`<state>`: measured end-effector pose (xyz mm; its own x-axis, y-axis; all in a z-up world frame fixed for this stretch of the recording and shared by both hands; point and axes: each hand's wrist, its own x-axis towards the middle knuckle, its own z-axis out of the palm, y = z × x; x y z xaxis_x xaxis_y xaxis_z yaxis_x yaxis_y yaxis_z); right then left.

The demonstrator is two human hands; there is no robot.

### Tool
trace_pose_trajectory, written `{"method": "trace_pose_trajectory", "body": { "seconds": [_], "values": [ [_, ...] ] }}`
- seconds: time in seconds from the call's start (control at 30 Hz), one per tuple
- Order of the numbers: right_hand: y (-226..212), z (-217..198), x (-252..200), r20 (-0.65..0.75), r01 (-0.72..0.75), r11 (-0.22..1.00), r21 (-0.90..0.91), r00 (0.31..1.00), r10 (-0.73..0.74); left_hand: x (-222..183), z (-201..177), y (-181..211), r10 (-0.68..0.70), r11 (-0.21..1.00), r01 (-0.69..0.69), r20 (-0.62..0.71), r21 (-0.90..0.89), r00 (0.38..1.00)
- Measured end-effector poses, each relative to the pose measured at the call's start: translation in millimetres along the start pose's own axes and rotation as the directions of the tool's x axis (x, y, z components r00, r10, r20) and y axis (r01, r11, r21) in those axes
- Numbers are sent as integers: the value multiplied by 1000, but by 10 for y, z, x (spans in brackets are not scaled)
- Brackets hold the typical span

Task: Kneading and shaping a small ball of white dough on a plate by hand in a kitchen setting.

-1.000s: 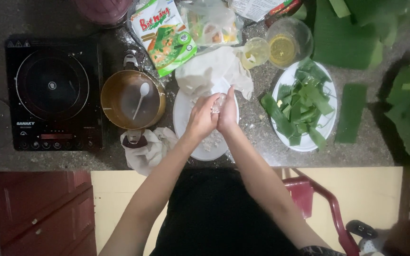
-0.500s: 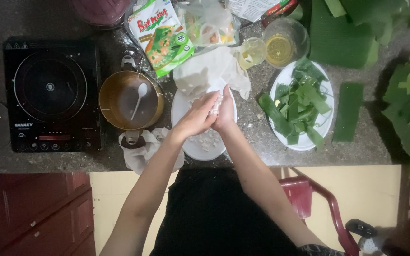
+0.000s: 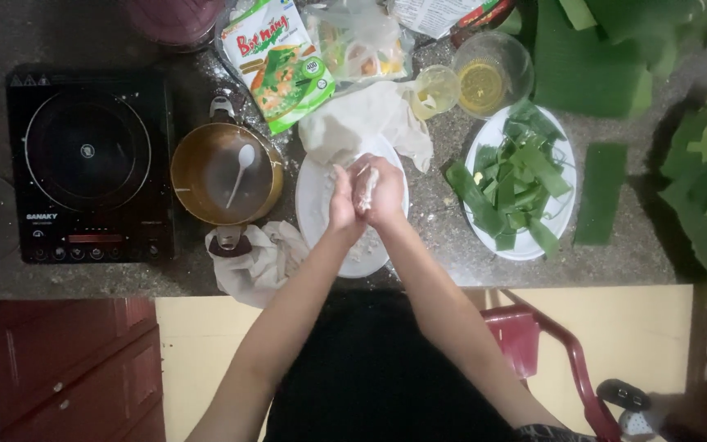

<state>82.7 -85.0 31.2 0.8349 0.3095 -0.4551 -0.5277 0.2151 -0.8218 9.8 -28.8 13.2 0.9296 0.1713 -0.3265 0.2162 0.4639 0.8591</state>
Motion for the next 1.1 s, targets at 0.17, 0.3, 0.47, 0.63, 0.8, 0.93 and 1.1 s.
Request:
{"method": "trace_pose_trajectory", "body": {
  "seconds": [0.17, 0.3, 0.47, 0.63, 0.8, 0.93, 1.1],
  "values": [
    [322, -73, -163, 111, 511, 687, -516, 835, -538, 60, 2, -52, 5, 999, -1, -98, 39, 995],
    [433, -77, -173, 318, 717, 411, -563, 647, -693, 58, -22, -96, 14, 996, 3, -194, 84, 981],
    [446, -107, -202, 297, 645, 449, -619, 721, -626, 73, -28, -154, 27, 991, 13, -285, 135, 958],
    [117, 73, -406, 309, 569, 505, -649, 804, -508, 105, -47, -214, 45, 984, 25, -385, 175, 922],
    [230, -10, -286, 306, 489, 564, -665, 868, -392, 158, -101, -234, 84, 973, 40, -509, 227, 857],
    [382, -49, -172, 275, 470, 608, -640, 879, -390, 257, -170, -287, 104, 966, 52, -569, 252, 815],
    [275, 74, -220, 206, 394, 726, -563, 918, -339, 345, -229, -63, 137, 948, 39, -518, 314, 844]
  ]
}}
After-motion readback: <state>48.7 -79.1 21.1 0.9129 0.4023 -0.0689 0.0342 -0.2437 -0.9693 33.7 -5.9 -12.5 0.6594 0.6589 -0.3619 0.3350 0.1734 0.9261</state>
